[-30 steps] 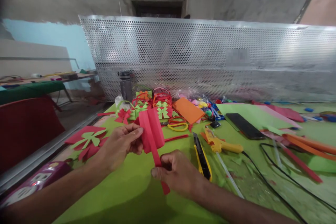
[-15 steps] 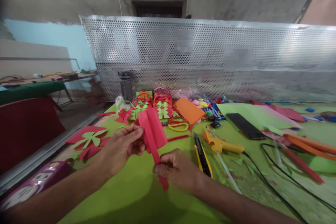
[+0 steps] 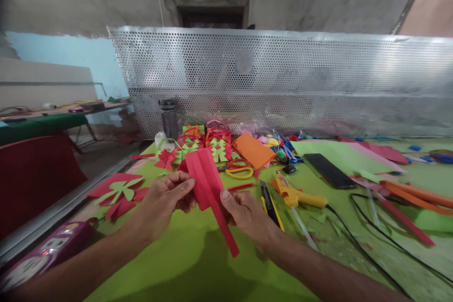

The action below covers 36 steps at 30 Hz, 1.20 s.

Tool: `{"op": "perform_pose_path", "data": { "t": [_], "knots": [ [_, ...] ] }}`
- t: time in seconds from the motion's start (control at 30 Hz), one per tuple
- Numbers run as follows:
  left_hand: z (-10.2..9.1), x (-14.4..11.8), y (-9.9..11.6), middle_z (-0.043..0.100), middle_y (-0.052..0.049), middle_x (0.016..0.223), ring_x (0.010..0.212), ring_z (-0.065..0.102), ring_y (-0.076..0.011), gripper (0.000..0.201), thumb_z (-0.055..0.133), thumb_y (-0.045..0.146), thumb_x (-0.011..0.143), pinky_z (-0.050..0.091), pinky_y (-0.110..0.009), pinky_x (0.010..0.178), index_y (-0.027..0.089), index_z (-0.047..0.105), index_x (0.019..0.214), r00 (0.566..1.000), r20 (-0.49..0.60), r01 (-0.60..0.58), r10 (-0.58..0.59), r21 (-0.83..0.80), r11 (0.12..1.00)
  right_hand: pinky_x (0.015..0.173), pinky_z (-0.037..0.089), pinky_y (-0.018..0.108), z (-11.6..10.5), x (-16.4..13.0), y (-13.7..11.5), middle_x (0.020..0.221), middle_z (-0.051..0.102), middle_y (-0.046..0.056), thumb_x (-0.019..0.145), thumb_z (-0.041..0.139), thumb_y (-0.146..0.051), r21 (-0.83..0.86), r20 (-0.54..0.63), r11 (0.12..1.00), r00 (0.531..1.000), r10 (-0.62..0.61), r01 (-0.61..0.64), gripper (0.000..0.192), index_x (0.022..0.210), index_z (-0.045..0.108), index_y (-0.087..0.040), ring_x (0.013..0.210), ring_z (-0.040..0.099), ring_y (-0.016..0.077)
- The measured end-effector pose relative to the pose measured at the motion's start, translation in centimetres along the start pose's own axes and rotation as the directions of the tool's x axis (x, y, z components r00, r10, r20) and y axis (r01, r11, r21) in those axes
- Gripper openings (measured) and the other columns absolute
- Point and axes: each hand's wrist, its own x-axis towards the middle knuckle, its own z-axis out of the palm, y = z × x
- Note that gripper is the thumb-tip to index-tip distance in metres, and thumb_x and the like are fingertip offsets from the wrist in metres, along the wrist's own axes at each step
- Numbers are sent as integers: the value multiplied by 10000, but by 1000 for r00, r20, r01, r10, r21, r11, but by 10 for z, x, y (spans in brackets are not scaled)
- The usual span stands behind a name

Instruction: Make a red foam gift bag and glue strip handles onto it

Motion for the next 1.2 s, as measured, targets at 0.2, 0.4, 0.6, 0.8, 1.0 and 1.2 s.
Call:
{"op": "perform_pose_path", "data": {
  "t": [0.2, 0.4, 0.6, 0.8, 1.0, 1.2],
  "knots": [
    [2, 0, 3, 620, -8, 537, 473, 563, -111, 225, 660, 338, 684, 437, -207, 459, 151, 535, 691, 1000, -10, 28, -29, -100, 995, 477, 291, 244, 0, -3, -6, 512, 467, -19, 776, 385, -696, -120, 18, 993, 1000, 0, 2, 560, 582, 486, -180, 467, 367, 92],
    [4, 0, -2, 635, -10, 587, 503, 586, -113, 254, 708, 336, 656, 488, -233, 516, 145, 545, 692, 999, 30, 47, -42, -159, 986, 584, 429, 256, -2, -5, -12, 766, 640, 53, 764, 490, -635, -64, -89, 997, 995, -36, 30, 496, 870, 588, -160, 663, 583, 154],
    [9, -6, -9, 641, -7, 661, 544, 620, -129, 268, 736, 336, 644, 492, -223, 497, 140, 578, 736, 987, 103, 144, -123, -223, 964, 584, 459, 268, -5, -2, -15, 768, 673, 44, 736, 567, -596, 184, -142, 982, 987, 70, -43, 487, 936, 640, -157, 627, 590, 147],
    [11, -10, -7, 673, -37, 784, 675, 633, -148, 270, 749, 268, 657, 502, -226, 548, 149, 636, 872, 977, 182, 158, -113, -252, 955, 568, 467, 267, -9, 4, -9, 701, 684, 37, 624, 726, -498, 417, -166, 906, 975, 150, -68, 444, 912, 681, -164, 631, 608, 155],
    [12, -8, -9, 688, -33, 885, 804, 635, -180, 244, 757, 292, 661, 519, -285, 693, 222, 662, 874, 974, 197, 188, -115, -405, 895, 536, 458, 257, -6, 3, -11, 659, 668, 25, 601, 737, -494, 405, -185, 911, 968, 167, -79, 427, 866, 685, -163, 577, 582, 139],
    [15, -6, -5, 691, -15, 754, 655, 619, -144, 233, 762, 328, 651, 498, -252, 576, 199, 637, 801, 976, 96, 216, -194, -464, 859, 480, 362, 228, -4, -1, -13, 591, 589, -10, 643, 684, -535, 176, -173, 984, 983, 57, -27, 413, 791, 649, -151, 505, 478, 101]
  ]
}}
